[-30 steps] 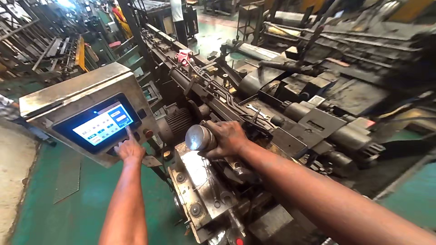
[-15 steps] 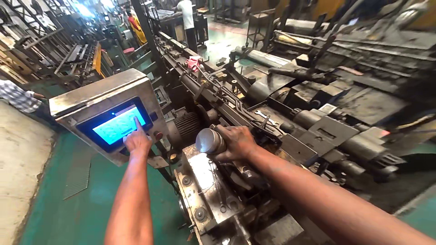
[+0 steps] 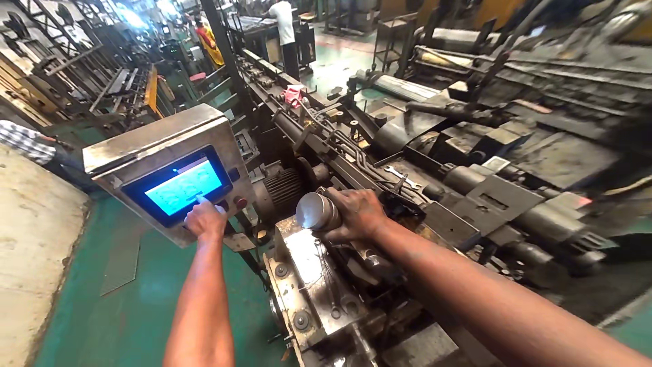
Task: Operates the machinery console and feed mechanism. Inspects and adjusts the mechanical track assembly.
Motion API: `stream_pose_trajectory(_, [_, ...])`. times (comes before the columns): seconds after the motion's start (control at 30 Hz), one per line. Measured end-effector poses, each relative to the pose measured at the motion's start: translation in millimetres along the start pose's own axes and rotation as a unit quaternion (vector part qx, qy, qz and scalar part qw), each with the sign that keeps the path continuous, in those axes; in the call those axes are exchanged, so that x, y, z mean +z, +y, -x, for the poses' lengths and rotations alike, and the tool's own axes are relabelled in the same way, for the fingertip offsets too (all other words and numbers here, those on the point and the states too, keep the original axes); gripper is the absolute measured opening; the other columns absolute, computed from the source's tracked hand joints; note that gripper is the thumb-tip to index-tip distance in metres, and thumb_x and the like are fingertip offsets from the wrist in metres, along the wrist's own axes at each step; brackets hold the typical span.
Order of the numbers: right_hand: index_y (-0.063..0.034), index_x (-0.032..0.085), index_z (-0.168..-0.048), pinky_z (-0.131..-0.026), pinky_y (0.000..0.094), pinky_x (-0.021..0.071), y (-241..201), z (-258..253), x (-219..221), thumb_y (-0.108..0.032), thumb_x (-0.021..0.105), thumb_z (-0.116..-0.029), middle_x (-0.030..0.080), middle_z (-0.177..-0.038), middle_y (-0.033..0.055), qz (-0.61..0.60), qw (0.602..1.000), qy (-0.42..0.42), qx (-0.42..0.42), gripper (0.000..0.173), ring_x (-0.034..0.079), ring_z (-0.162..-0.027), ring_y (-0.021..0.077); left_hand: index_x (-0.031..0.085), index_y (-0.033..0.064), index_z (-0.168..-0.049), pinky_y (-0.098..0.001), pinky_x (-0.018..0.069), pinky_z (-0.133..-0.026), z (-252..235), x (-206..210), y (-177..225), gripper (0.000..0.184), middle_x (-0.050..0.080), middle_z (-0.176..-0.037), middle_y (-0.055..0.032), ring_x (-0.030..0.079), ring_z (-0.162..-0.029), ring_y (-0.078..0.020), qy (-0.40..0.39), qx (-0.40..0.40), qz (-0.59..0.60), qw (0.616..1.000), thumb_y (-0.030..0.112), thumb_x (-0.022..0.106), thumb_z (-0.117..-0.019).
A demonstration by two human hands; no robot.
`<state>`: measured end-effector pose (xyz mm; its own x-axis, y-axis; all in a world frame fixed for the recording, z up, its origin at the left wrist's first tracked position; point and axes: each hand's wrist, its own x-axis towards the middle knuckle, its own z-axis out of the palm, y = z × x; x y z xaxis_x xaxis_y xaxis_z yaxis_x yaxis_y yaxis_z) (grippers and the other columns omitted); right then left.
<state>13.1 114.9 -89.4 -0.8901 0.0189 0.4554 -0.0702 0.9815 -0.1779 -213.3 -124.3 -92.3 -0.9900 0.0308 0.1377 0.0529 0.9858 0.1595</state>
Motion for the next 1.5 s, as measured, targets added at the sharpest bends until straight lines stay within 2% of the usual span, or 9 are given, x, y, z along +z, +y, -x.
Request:
stream_pose_trajectory(0.07, [-0.0057, 0.066, -0.102, -0.057, 0.0515, 0.0504, 1, 0, 1, -0.061, 0.082, -0.0626, 0.069, -0.081, 0.0131, -0.004, 1.0, 0.006, -0.005, 0.07, 0.07, -0.073, 0.0324, 0.051, -0.0073, -0.144, -0.0638, 0.0516, -0.092, 1, 4, -8, 0.054, 0.069, -0.117, -0.0318, 0.068, -0.112, -0.0486, 0.026, -0.042, 0.041, 0.998, 0.027, 0.058, -0.1024])
stream_pose_trajectory(0.33, [-0.0037, 0.065, -0.1, -0.057, 0.052, 0.0501, 2, 1, 1, -0.06, 0.083, -0.0625, 0.068, -0.079, 0.0143, -0.007, 1.0, 0.013, -0.01, 0.07, 0.07, -0.072, 0.0338, 0.037, 0.001, -0.157, -0.0633, 0.0488, -0.098, -1, 9, -25, 0.07, 0.068, -0.121, -0.031, 0.066, -0.116, -0.0483, 0.065, -0.097, 0.139, 0.983, 0.028, 0.064, -0.0988])
stream_pose_trajectory(0.5, [-0.0038, 0.065, -0.1, -0.057, 0.0519, 0.05, 1, 0, 1, -0.06, 0.083, -0.0625, 0.068, -0.078, 0.0142, -0.007, 1.0, 0.011, -0.006, 0.07, 0.07, -0.072, 0.034, 0.065, -0.0002, -0.13, -0.068, 0.0478, -0.095, 1, 11, -24, 0.039, 0.069, -0.118, -0.0314, 0.065, -0.114, -0.0508, 0.048, -0.032, 0.114, 0.992, 0.025, 0.063, -0.1005])
stream_pose_trajectory(0.63, [-0.0047, 0.065, -0.1, -0.056, 0.051, 0.0501, 1, 0, 1, -0.059, 0.083, -0.0626, 0.068, -0.078, 0.0133, -0.002, 1.0, 0.018, -0.011, 0.068, 0.07, -0.071, 0.0329, 0.034, 0.0171, -0.163, -0.0684, 0.0482, -0.093, -3, 7, -12, 0.069, 0.068, -0.118, -0.0334, 0.064, -0.112, -0.0539, -0.015, 0.042, 0.08, 0.996, 0.021, 0.064, -0.1])
stream_pose_trajectory(0.97, [-0.0041, 0.066, -0.102, -0.058, 0.0514, 0.0509, 0, 1, 0, -0.059, 0.084, -0.0629, 0.069, -0.082, 0.0141, -0.008, 1.0, 0.012, -0.008, 0.07, 0.071, -0.074, 0.0332, 0.002, 0.0267, -0.168, -0.0669, 0.0485, -0.091, -14, -15, 24, 0.093, 0.066, -0.122, -0.0321, 0.065, -0.113, -0.0515, -0.044, 0.036, 0.013, 0.998, 0.024, 0.065, -0.0994])
stream_pose_trajectory(1.07, [-0.0037, 0.066, -0.101, -0.058, 0.0515, 0.0505, 1, 1, 0, -0.06, 0.083, -0.0621, 0.069, -0.081, 0.0143, -0.01, 1.0, 0.014, -0.011, 0.07, 0.07, -0.073, 0.0331, 0.01, 0.0258, -0.168, -0.0675, 0.0485, -0.092, -13, -14, 22, 0.089, 0.065, -0.125, -0.0328, 0.064, -0.116, -0.0519, -0.048, 0.038, 0.011, 0.998, 0.021, 0.065, -0.0986])
stream_pose_trajectory(1.17, [-0.0054, 0.065, -0.101, -0.058, 0.052, 0.0506, 1, 1, 1, -0.06, 0.084, -0.0632, 0.069, -0.081, 0.0136, -0.01, 1.0, 0.003, -0.005, 0.069, 0.07, -0.074, 0.0335, 0.043, 0.0081, -0.156, -0.0683, 0.0501, -0.09, -6, -4, 11, 0.061, 0.067, -0.121, -0.0338, 0.065, -0.112, -0.0532, -0.005, 0.042, 0.036, 0.998, 0.021, 0.063, -0.0998])
stream_pose_trajectory(1.37, [-0.0054, 0.065, -0.098, -0.056, 0.0505, 0.0497, 3, 0, 3, -0.061, 0.083, -0.0619, 0.067, -0.078, 0.013, -0.005, 1.0, 0.018, -0.013, 0.069, 0.07, -0.071, 0.0325, 0.032, 0.0029, -0.161, -0.0649, 0.0512, -0.091, -2, 5, -3, 0.07, 0.069, -0.117, -0.032, 0.067, -0.111, -0.0511, 0.01, -0.007, 0.048, 0.999, 0.021, 0.061, -0.0998])
stream_pose_trajectory(1.5, [-0.0052, 0.065, -0.099, -0.056, 0.0507, 0.0495, 3, 0, 3, -0.062, 0.081, -0.0634, 0.067, -0.078, 0.0133, 0.0, 1.0, 0.017, -0.013, 0.069, 0.07, -0.071, 0.0329, 0.036, 0.0011, -0.158, -0.0648, 0.05, -0.093, -2, 0, -2, 0.067, 0.068, -0.12, -0.032, 0.066, -0.113, -0.0499, -0.003, 0.001, 0.036, 0.999, 0.023, 0.062, -0.0997])
